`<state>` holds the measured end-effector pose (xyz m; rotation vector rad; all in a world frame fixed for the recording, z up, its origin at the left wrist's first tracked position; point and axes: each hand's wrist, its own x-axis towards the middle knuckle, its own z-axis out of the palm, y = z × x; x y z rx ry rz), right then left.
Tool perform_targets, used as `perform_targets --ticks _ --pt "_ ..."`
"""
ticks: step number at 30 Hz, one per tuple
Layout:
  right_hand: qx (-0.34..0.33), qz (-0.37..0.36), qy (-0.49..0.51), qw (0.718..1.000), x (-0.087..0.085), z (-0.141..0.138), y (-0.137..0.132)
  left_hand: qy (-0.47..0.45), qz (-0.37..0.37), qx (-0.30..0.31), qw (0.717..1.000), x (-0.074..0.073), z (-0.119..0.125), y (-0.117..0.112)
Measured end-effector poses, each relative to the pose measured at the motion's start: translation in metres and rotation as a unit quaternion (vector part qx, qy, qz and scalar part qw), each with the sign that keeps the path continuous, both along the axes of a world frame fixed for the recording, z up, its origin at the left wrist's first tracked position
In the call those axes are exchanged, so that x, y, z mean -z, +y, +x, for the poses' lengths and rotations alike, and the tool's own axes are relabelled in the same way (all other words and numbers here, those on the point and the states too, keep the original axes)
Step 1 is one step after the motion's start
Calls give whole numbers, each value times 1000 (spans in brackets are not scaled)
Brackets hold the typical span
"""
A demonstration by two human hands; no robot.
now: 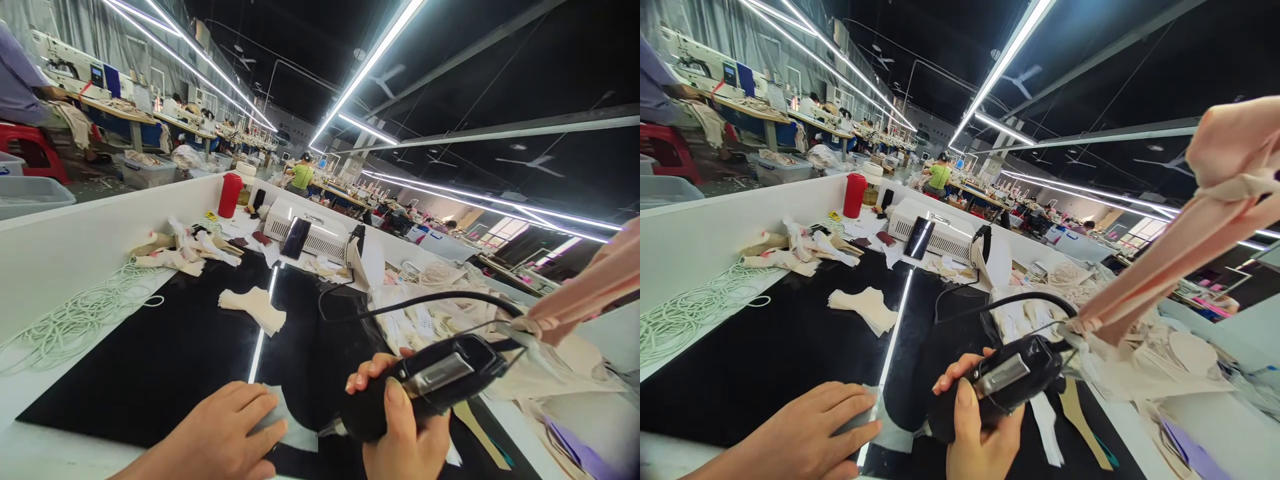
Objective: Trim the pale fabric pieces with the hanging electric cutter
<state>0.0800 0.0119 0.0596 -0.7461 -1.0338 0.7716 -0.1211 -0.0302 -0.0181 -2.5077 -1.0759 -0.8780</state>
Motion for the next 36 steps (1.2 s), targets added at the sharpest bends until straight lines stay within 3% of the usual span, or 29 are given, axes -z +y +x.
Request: perform_targets --ticks 5,11,17,21,25,29,36 --pt "0 13 9 1000 -2 6 -4 -23 28 11 999 3 2 3" --pt "2 -13 28 1000 -5 -7 -14 -20 26 10 999 3 0 2" --pt "-3 -33 32 999 -10 -5 -14 -1 12 18 1000 -11 -1 0" --pt "34 -46 -10 998 -15 -1 -16 28 -5 33 999 -18 -3 -2" --pt "57 -39 -90 994 -21 -4 -19 16 -56 34 998 -19 -7 -2" --pt "-3 -41 -31 999 -24 -19 -23 4 -105 26 994 -27 -17 -9" --pt "-72 3 16 997 -16 -51 -23 -97 -229 -81 965 -28 -45 -30"
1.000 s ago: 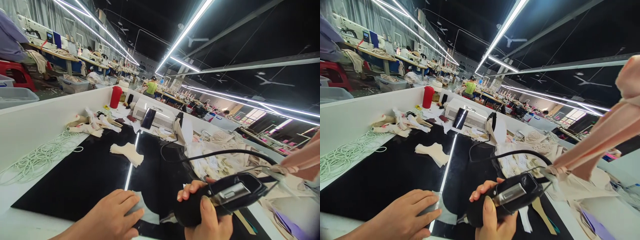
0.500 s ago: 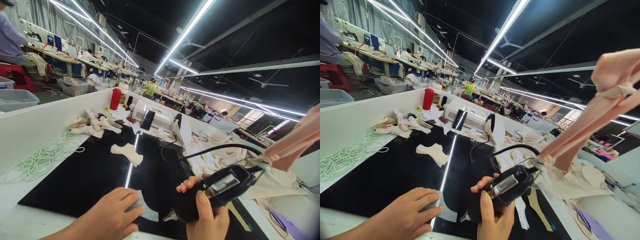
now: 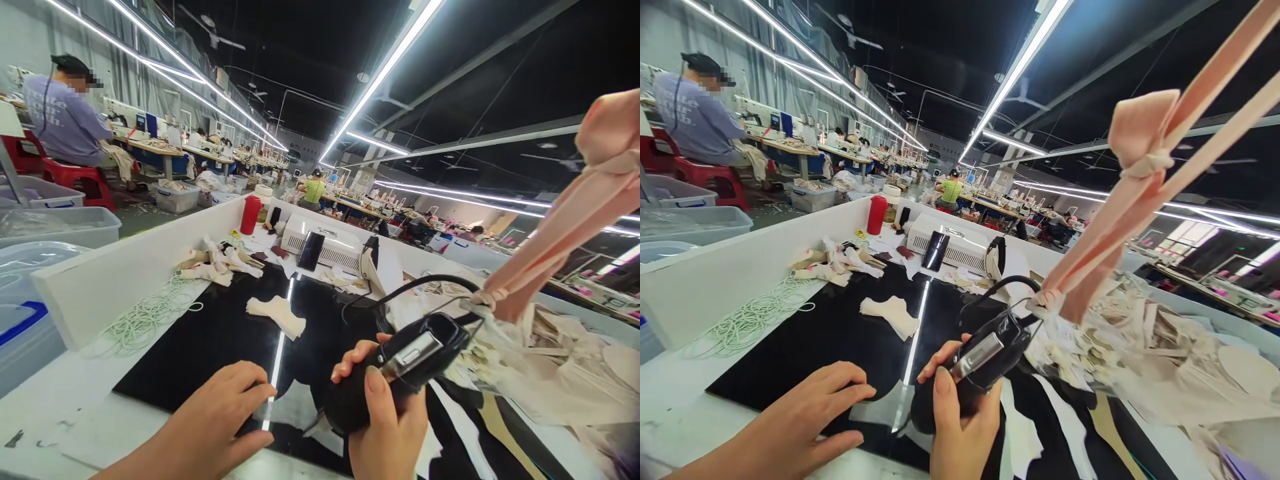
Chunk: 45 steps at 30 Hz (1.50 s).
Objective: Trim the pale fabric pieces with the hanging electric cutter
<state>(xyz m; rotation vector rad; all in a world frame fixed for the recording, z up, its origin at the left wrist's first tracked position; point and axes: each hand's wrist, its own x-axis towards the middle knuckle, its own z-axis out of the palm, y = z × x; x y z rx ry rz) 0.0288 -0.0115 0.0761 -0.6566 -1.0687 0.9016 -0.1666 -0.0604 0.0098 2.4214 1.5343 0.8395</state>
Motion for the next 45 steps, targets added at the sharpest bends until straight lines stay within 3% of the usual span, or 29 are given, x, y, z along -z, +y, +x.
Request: perform_targets --ticks 5,8,17,27,37,45 --pt "-15 -26 16 999 0 -24 -1 -29 -78 -32 996 3 -8 -2" --pt "-20 -25 7 999 0 -32 0 -42 -89 -34 995 3 -4 0" --pt "-29 6 8 1000 9 -40 9 -61 -21 -16 998 13 -4 1" --pt "-54 37 -3 998 25 -42 10 -53 49 2 997 7 -6 -1" --pt "-36 18 -5 999 24 -43 7 -44 85 -1 995 8 -8 -4" --pt "-45 -21 39 998 13 -54 -6 -17 102 -5 995 5 -14 -10"
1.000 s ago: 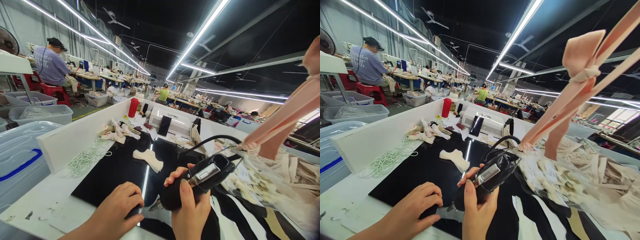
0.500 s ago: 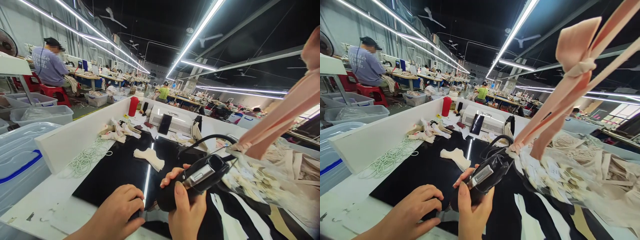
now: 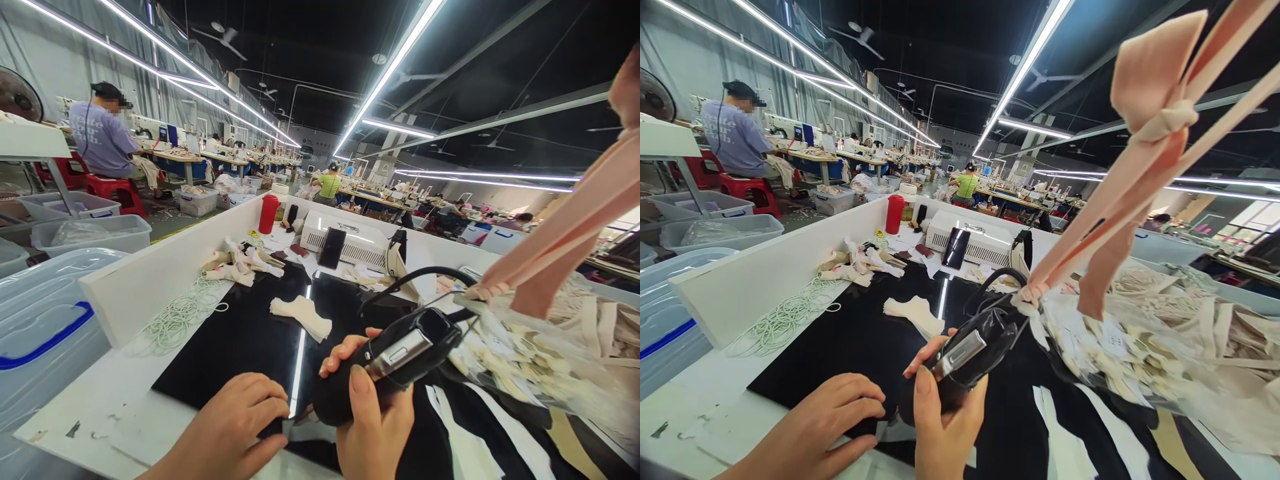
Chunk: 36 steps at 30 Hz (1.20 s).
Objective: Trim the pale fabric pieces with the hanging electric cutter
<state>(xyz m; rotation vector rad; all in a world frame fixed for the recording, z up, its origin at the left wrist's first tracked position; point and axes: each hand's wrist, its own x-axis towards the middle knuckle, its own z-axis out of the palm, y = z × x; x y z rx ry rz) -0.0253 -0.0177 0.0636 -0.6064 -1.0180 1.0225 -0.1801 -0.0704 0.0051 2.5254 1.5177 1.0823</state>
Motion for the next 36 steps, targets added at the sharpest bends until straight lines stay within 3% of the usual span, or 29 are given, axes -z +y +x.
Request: perform_targets --ticks 11,18,24,27,32,36 --pt "-37 86 -31 995 15 0 8 3 66 21 998 -4 -6 -11" --pt "-24 39 -26 999 12 -3 6 -12 15 24 1000 2 -6 -9" --pt "-39 76 -22 996 13 4 6 -38 -36 15 999 7 -7 -8" --pt "-40 47 -12 998 12 3 1 -43 -49 17 998 9 -7 -8" --pt "-34 19 -11 999 10 -3 -4 -45 -48 25 997 7 -6 -8" --pt "-30 -4 -9 1000 5 1 -2 -2 -5 28 1000 11 -4 -6"
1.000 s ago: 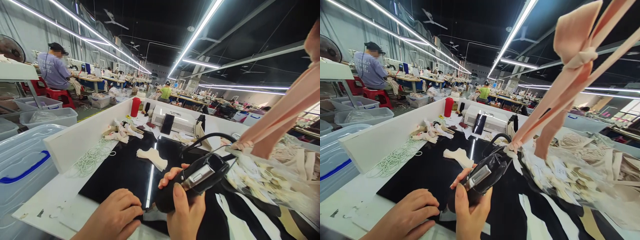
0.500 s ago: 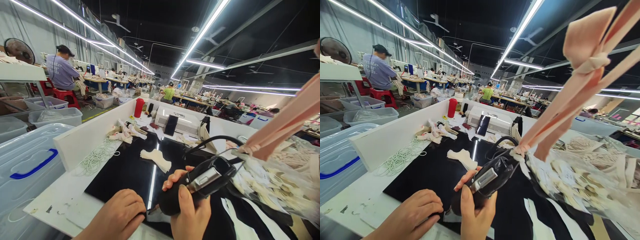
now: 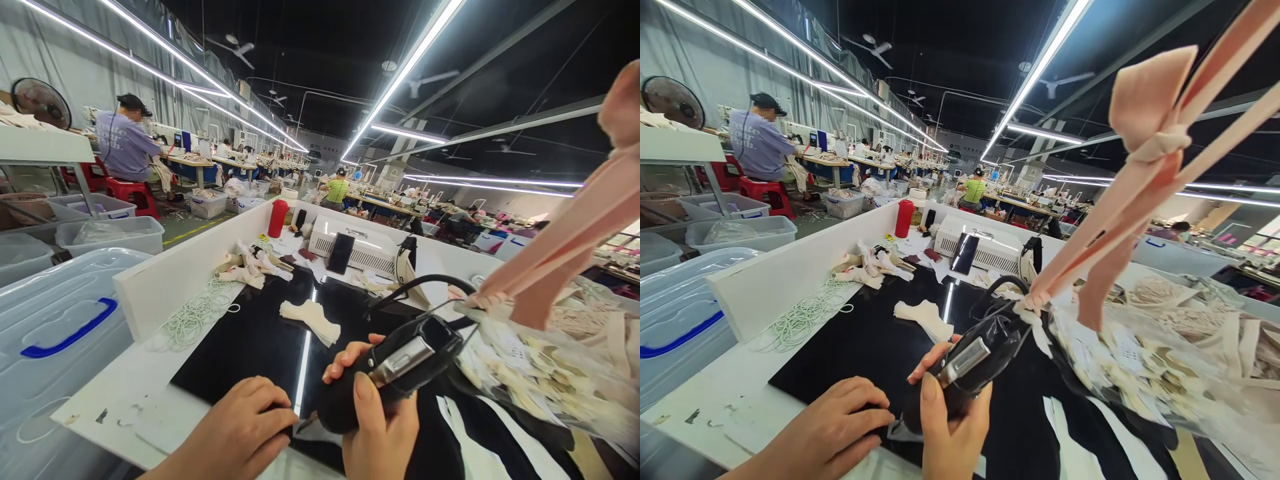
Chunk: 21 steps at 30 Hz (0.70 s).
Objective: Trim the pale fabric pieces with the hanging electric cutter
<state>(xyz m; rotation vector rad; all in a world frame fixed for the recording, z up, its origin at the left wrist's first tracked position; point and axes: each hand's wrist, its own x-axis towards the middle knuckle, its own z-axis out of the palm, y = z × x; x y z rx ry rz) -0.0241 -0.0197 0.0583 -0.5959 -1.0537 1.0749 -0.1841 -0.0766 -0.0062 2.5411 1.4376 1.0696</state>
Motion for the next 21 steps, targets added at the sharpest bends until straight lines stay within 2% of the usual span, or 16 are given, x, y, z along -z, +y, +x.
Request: perform_targets --ticks 3,5,10,12,14,17,21 --pt "21 11 -16 1000 -12 13 4 9 53 -4 999 6 2 0" --pt "39 10 -35 999 -22 24 8 2 70 -2 998 6 2 0" --pt "115 -10 -127 985 -40 49 17 46 12 57 997 -19 0 14" --pt "143 -10 -136 980 -39 53 22 59 6 96 994 -28 0 31" --pt "148 -2 -106 983 -36 54 27 60 -31 153 986 -33 1 51" --pt "144 13 -64 987 -29 53 33 25 -104 232 967 -36 4 76" --pt "143 24 -59 988 -21 49 36 -3 -147 302 942 -35 5 92"
